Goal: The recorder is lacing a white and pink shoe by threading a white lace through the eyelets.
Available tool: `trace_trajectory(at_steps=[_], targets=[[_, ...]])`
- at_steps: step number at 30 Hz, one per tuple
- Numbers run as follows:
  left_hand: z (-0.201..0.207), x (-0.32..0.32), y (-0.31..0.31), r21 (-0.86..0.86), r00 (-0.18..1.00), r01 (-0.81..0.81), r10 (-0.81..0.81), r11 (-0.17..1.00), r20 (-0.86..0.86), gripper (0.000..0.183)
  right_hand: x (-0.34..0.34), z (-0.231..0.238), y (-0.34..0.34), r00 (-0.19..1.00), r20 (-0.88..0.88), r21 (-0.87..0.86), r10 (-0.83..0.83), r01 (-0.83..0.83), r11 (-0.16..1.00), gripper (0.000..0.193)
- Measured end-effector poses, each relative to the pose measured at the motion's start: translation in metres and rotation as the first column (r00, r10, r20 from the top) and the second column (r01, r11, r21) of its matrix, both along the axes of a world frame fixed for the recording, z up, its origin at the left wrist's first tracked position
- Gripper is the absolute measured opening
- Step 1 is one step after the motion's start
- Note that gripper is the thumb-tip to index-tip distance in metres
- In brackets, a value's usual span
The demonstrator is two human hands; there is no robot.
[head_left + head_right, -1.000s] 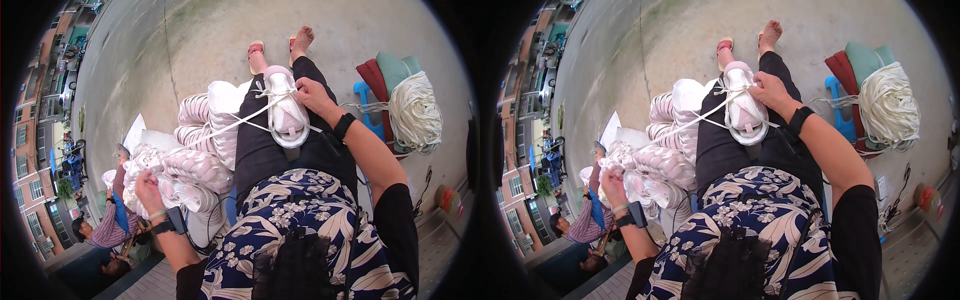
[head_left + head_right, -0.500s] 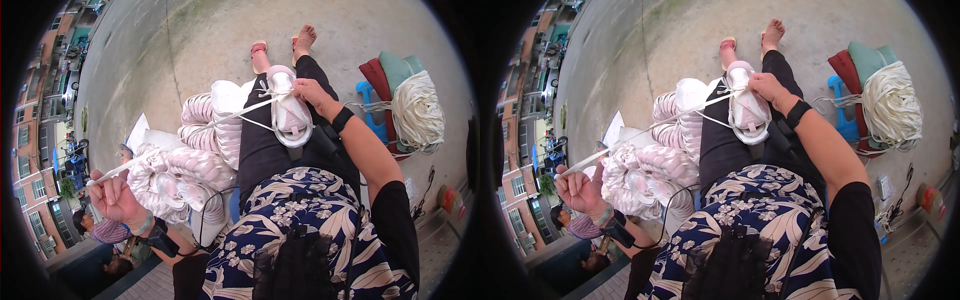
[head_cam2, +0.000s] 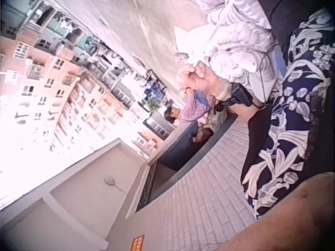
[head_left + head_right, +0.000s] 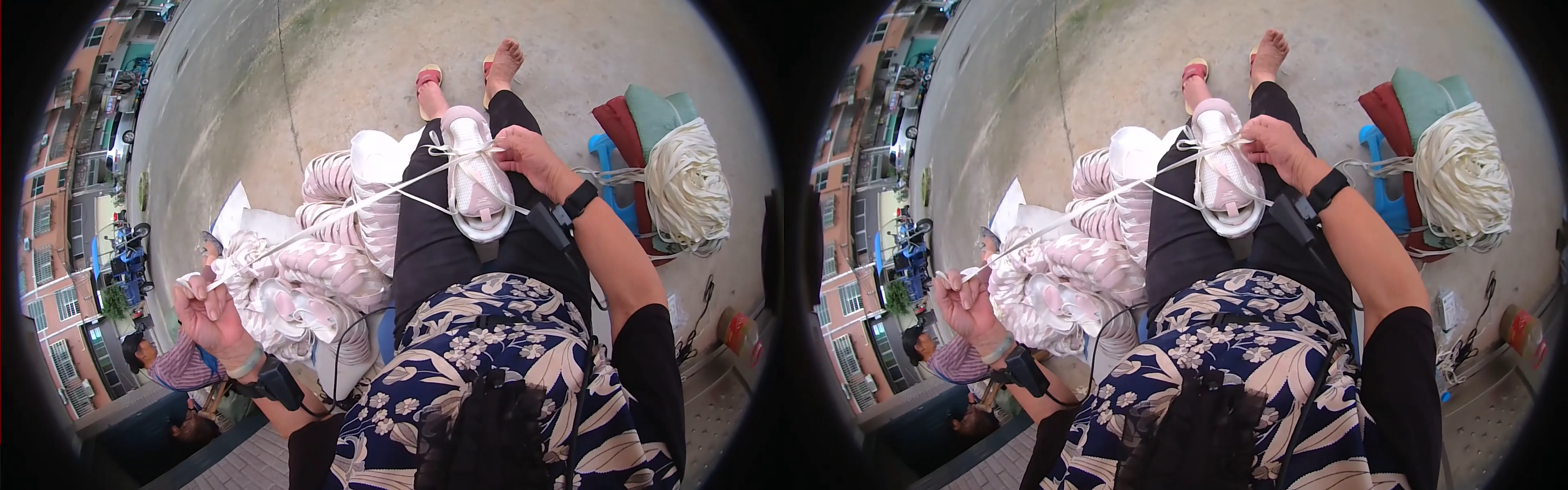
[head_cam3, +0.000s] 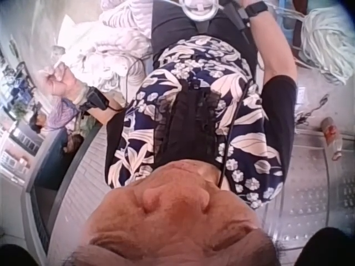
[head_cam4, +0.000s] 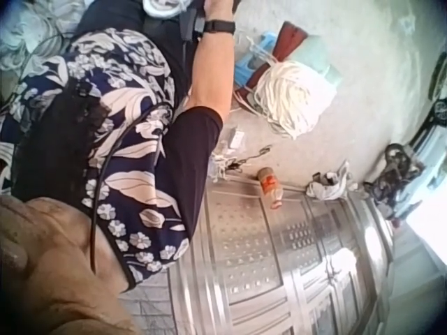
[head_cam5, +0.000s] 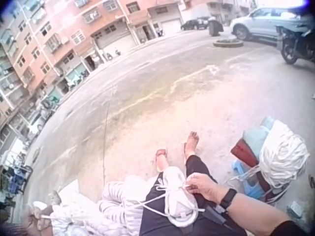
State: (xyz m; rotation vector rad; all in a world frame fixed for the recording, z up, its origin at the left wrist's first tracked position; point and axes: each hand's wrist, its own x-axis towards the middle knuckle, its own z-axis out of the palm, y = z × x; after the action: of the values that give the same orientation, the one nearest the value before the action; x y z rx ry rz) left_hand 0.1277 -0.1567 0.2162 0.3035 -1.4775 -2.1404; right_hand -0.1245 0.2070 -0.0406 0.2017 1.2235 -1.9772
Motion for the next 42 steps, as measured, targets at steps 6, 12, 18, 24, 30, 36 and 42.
trace_trajectory(at_steps=[6, 12, 18, 24, 30, 36, 42], targets=[[-0.01, -0.001, -0.002, 0.013, 0.997, -0.044, 0.043, 0.999, 0.058, 0.027, 0.043, 0.023, 0.029, 0.651, -0.543, 0.683, 0.53, -0.025, 0.73, 0.032], [-0.038, -0.037, 0.044, -0.212, 0.976, -0.13, 0.162, 0.969, 0.142, 0.011, 0.087, 0.125, 0.069, 0.772, -0.328, 0.424, 0.545, -0.395, 0.815, 0.042], [-0.056, -0.093, 0.098, -0.255, 0.971, 0.169, -0.117, 0.952, 0.208, 0.018, 0.089, 0.214, 0.119, 0.769, -0.638, -0.1, -0.04, -0.031, 0.995, 0.018], [-0.057, -0.125, 0.137, -0.213, 0.91, 0.378, -0.32, 0.901, 0.262, 0.023, 0.051, 0.266, 0.195, 0.801, -0.566, -0.503, -0.195, -0.149, 0.851, 0.028], [-0.079, -0.122, 0.162, -0.156, 0.868, 0.455, -0.397, 0.877, 0.299, 0.029, 0.072, 0.231, 0.1, 0.71, -0.7, -0.01, -0.076, 0.097, 0.995, 0.043], [-0.088, -0.123, 0.191, -0.037, 0.787, 0.575, -0.539, 0.818, 0.301, 0.04, 0.08, 0.146, 0.009, 0.733, -0.661, 0.154, 0.161, -0.078, 0.985, 0.019], [-0.101, -0.124, 0.195, 0.005, 0.722, 0.63, -0.588, 0.777, 0.366, 0.039, 0.084, 0.139, -0.002, 0.955, -0.284, -0.029, 0.083, -0.095, 0.995, 0.02]])
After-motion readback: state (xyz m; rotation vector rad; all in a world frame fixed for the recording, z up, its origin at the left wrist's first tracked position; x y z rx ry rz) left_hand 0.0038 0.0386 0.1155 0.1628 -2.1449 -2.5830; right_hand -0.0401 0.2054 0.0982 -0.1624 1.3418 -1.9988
